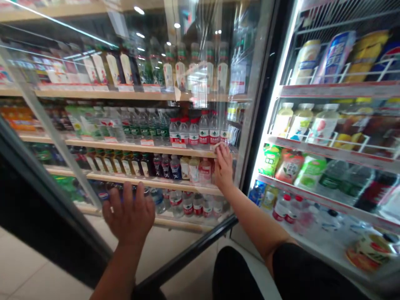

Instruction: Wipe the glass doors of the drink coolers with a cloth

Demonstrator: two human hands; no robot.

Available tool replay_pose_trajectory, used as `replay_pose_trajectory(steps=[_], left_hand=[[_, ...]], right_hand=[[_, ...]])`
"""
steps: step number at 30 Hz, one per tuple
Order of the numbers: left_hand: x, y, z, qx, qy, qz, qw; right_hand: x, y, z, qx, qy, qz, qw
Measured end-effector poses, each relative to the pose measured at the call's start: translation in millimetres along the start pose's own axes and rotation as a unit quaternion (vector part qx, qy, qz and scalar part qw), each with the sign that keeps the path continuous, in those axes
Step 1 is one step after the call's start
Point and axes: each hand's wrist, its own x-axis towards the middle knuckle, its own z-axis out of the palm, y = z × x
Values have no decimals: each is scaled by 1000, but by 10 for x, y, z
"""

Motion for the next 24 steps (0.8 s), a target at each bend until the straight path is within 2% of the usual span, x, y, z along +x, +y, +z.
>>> replay_pose_trajectory(steps=[2, 7, 9, 13, 16, 19, 21, 22, 24], left_hand=[[2, 16, -1, -4, 8, -10, 1000], [30, 60, -29, 24, 26, 13, 999], [42, 68, -39, 32, 28, 20, 999], [64, 84, -49, 53, 40, 31, 997], [75, 99, -51, 62, 44, 33, 997], [79, 109, -54, 64, 49, 33, 996], [80, 113, -57, 61, 54, 33, 996], [80, 115, -59, 59, 55, 33, 996], [79, 122, -62, 57, 56, 31, 996]], right_hand=[[-142, 30, 29, 14, 23, 44, 999], [-741, 92, 80, 33, 9, 93, 995], [-721, 154, 62, 25, 16, 91, 995], [-389, 264, 22, 20, 46, 98, 994], [-474, 231, 35, 13, 37, 95, 995], [-959, 129, 52, -26, -15, 46, 998], [-1250, 68, 46, -51, -75, -44, 995], [-1318, 43, 38, -55, -101, -85, 990], [-1257, -2, 26, -62, -105, -128, 984]])
